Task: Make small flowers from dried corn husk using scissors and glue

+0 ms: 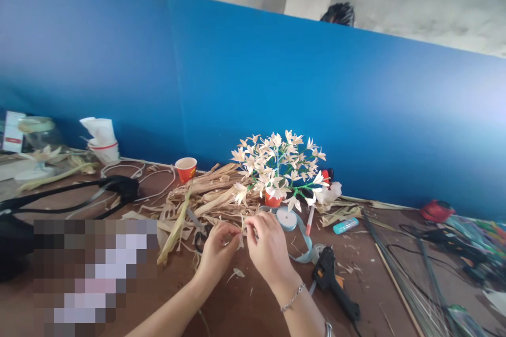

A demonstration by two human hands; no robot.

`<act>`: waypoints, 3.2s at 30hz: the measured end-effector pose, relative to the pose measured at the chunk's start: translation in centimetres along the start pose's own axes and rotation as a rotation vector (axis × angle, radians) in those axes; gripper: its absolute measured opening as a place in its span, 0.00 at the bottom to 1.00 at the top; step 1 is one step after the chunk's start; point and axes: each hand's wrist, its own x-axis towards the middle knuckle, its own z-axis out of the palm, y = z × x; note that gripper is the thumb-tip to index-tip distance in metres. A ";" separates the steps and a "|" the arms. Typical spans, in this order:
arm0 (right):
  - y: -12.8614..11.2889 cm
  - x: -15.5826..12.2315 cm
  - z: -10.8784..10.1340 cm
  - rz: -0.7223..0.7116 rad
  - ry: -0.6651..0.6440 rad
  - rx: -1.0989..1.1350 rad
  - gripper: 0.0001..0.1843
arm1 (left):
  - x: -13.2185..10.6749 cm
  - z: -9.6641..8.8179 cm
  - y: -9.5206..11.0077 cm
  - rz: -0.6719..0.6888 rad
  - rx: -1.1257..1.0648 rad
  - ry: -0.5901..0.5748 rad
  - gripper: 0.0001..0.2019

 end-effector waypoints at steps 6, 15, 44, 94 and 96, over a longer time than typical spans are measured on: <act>0.1 0.1 0.2 -0.028 0.005 -0.032 0.09 | 0.0 0.0 0.2 -0.003 -0.002 -0.027 0.05; 0.1 0.2 0.6 -0.034 0.018 -0.087 0.09 | 0.0 0.0 0.2 0.008 0.001 -0.018 0.04; 0.4 -0.1 1.2 -0.066 -0.001 -0.182 0.09 | -0.1 -0.2 0.9 0.027 0.064 -0.027 0.06; 8.1 -12.1 -6.2 0.646 -0.160 -0.406 0.09 | -0.4 0.5 1.5 -0.330 -0.665 -0.233 0.13; 6.7 -10.9 -5.7 0.532 -0.109 -0.249 0.08 | -0.4 0.5 1.5 -0.331 -0.650 -0.228 0.13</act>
